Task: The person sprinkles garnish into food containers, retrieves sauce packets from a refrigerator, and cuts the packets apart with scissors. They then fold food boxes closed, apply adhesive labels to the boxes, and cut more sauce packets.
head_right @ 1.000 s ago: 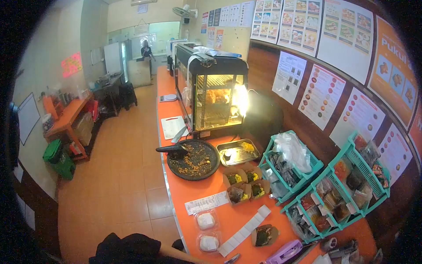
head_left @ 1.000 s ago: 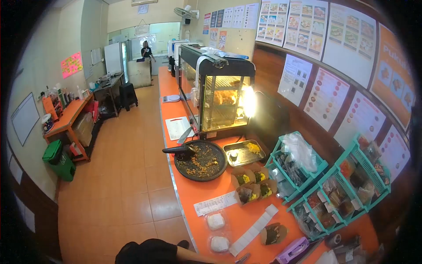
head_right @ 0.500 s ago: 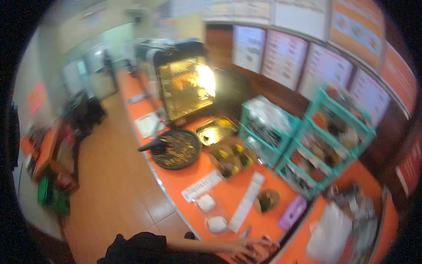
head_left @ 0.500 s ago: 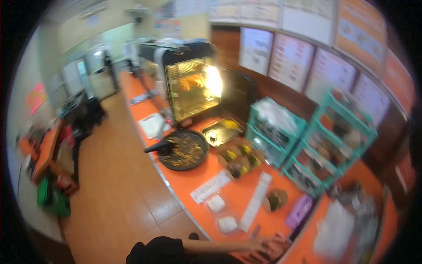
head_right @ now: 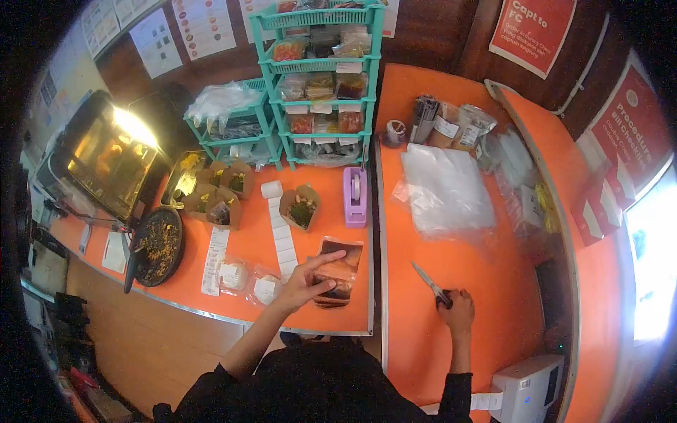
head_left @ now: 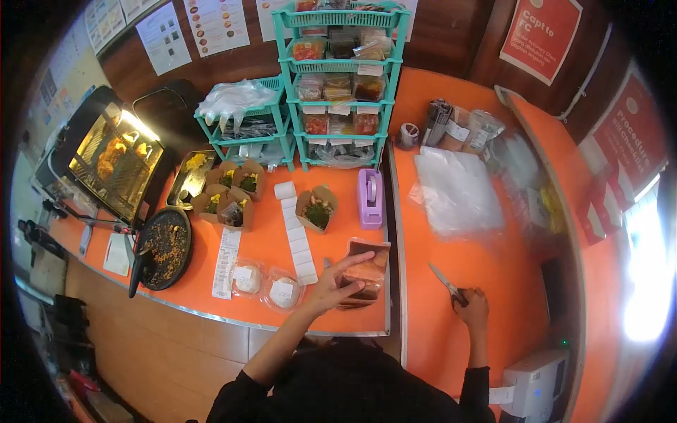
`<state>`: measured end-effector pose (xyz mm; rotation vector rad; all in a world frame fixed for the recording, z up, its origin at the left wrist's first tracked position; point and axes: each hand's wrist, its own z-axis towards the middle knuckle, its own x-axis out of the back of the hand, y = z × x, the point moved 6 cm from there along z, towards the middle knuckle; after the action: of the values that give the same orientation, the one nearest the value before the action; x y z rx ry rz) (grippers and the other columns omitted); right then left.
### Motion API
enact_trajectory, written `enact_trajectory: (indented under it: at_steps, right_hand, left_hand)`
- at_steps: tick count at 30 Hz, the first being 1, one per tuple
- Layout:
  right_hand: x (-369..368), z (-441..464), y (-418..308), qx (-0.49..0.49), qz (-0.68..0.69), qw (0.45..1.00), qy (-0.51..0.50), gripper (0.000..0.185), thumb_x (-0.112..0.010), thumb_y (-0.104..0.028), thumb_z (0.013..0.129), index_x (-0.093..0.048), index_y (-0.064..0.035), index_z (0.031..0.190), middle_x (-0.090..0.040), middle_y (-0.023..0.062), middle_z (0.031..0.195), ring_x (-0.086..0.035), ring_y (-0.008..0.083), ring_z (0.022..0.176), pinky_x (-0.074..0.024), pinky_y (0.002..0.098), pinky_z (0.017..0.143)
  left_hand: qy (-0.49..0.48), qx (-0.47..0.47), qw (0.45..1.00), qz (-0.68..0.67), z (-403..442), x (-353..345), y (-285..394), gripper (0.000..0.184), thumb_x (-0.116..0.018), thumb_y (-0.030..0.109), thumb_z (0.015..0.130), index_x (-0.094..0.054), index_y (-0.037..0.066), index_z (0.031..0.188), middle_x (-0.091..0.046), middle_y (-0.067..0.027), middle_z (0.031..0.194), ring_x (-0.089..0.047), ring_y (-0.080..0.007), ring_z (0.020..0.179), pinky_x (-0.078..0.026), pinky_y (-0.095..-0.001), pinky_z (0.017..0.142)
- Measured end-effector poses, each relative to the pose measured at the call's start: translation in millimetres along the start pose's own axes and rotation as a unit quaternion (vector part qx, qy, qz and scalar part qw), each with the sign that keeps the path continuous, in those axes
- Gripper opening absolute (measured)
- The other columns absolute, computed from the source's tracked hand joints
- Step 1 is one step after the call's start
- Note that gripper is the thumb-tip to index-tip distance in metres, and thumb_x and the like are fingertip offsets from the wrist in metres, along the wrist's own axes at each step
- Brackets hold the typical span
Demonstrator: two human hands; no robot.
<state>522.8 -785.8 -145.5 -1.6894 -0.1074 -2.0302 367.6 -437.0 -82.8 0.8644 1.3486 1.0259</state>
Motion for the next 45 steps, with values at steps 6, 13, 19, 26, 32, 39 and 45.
enact_trajectory:
  at_steps: [6,13,19,26,32,39,45]
  right_hand:
    - [-6,-30,-3,-0.114,0.239,0.938,-0.224,0.021,-0.075,-0.009,0.069,-0.068,0.0012,0.086,-0.067,0.0091,0.069,-0.065,0.0179,0.062,-0.055,0.0309,0.065]
    - [8,-51,-77,-0.136,0.579,0.731,-0.334,0.019,-0.072,-0.002,0.077,-0.065,-0.0008,0.095,-0.063,-0.0007,0.08,-0.059,0.0104,0.069,-0.0478,0.025,0.062]
    - [14,-55,-117,0.051,0.518,0.732,-0.439,0.029,-0.078,-0.025,0.078,-0.061,-0.0066,0.094,-0.059,-0.0006,0.083,-0.054,0.0102,0.079,-0.0427,0.0277,0.075]
    - [31,-44,-150,0.068,0.495,0.694,-0.517,0.053,-0.076,-0.052,0.075,-0.054,-0.0073,0.092,-0.052,-0.0003,0.088,-0.05,0.0137,0.086,-0.0408,0.0321,0.081]
    - [42,-36,-143,0.136,0.485,0.701,-0.504,0.06,-0.074,-0.06,0.073,-0.052,-0.0073,0.092,-0.049,0.0003,0.085,-0.048,0.0154,0.082,-0.0405,0.0345,0.077]
    - [50,-21,-185,0.178,0.383,0.745,-0.515,0.071,-0.074,-0.069,0.065,-0.055,-0.0054,0.089,-0.052,0.0018,0.077,-0.05,0.0154,0.074,-0.0406,0.0322,0.072]
    - [47,-21,-187,0.145,0.398,0.742,-0.52,0.068,-0.076,-0.067,0.065,-0.057,-0.0052,0.086,-0.054,0.0002,0.075,-0.051,0.014,0.071,-0.0417,0.0329,0.068]
  left_hand:
    - [-0.029,0.002,0.998,0.049,-7,4,7,0.057,-0.064,-0.004,0.088,-0.045,0.004,0.141,-0.049,-0.0086,0.138,-0.053,-0.0165,0.121,-0.045,-0.0319,0.103]
    - [-0.057,-0.044,0.99,0.122,-11,10,25,0.058,-0.066,-0.007,0.085,-0.048,0.004,0.139,-0.05,-0.0075,0.138,-0.051,-0.0159,0.123,-0.045,-0.0319,0.103]
    - [-0.068,-0.008,0.995,0.078,-15,10,43,0.06,-0.066,-0.004,0.083,-0.048,0.005,0.139,-0.051,-0.0057,0.14,-0.051,-0.0165,0.124,-0.04,-0.0333,0.106]
    - [-0.123,0.033,0.991,0.036,-17,8,50,0.065,-0.069,-0.002,0.082,-0.044,0.003,0.142,-0.052,-0.0074,0.137,-0.052,-0.0161,0.122,-0.042,-0.0323,0.105]
    - [-0.11,0.021,0.994,0.002,-16,12,53,0.067,-0.069,-0.004,0.082,-0.042,0.001,0.143,-0.051,-0.0081,0.136,-0.054,-0.0169,0.121,-0.044,-0.0321,0.104]
    - [-0.179,0.008,0.981,0.074,-11,-5,50,0.064,-0.065,-0.009,0.083,-0.043,0.003,0.142,-0.053,-0.0097,0.134,-0.056,-0.0159,0.115,-0.047,-0.0307,0.1]
    - [-0.188,0.003,0.979,0.077,-13,-6,46,0.064,-0.065,-0.009,0.083,-0.043,0.003,0.143,-0.054,-0.0092,0.132,-0.056,-0.0158,0.114,-0.047,-0.0306,0.099]
